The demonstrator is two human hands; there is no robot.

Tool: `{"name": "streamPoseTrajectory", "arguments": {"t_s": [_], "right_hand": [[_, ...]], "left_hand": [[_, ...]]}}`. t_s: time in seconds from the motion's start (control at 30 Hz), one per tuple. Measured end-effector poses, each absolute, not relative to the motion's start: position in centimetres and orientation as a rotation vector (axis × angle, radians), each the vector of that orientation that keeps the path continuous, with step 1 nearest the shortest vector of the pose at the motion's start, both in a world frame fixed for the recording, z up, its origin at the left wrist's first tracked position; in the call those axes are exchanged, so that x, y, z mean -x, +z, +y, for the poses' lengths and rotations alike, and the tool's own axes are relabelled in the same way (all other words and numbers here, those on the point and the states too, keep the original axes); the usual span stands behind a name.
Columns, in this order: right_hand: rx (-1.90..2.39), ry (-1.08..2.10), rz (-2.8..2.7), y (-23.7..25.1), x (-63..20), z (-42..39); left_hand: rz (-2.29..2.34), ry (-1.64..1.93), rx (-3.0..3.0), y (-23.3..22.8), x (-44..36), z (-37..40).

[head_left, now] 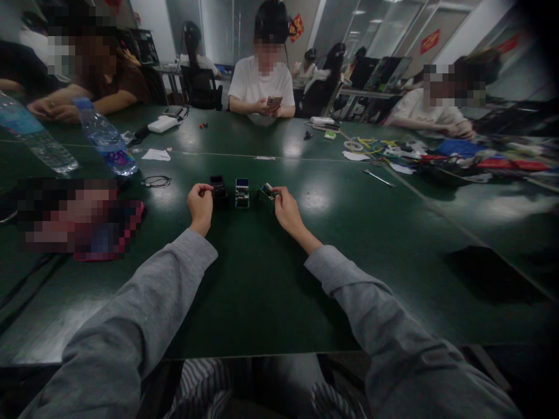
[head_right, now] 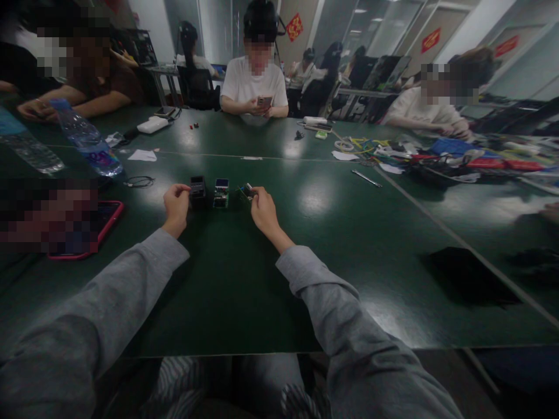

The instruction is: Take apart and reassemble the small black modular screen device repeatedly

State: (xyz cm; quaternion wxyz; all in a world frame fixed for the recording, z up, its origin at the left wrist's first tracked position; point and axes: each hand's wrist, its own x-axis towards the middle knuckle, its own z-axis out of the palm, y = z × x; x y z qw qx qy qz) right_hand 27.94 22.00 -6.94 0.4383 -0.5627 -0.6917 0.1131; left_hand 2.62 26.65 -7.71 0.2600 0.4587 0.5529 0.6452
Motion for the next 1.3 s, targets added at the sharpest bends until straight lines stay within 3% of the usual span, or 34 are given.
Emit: {"name": "streamPoseTrajectory", "arguments": {"t_s": [0.27, 0.7, 1.03, 1.3], "right_hand": [[1.370, 0.100, -1.789, -7.1, -27.8, 21.9], [1.459, 0.373, -1.558, -7.3, -28.7, 22.6], [1.378, 0.221, -1.791, -6.7, -27.8, 21.3], [1.377, 0.248, -1.991, -5.7, -34.3, 13.9]], "left_hand": [[1.484, 1.740, -1.242, -7.7, -2.5, 26.6], [1.508, 1.750, -1.231, -7.8, -2.6, 26.8], [1.502, 1.746, -1.252, -7.7, -2.6, 26.6], [1.493, 1.744, -1.226, -7.6, -2.5, 26.5]]}}
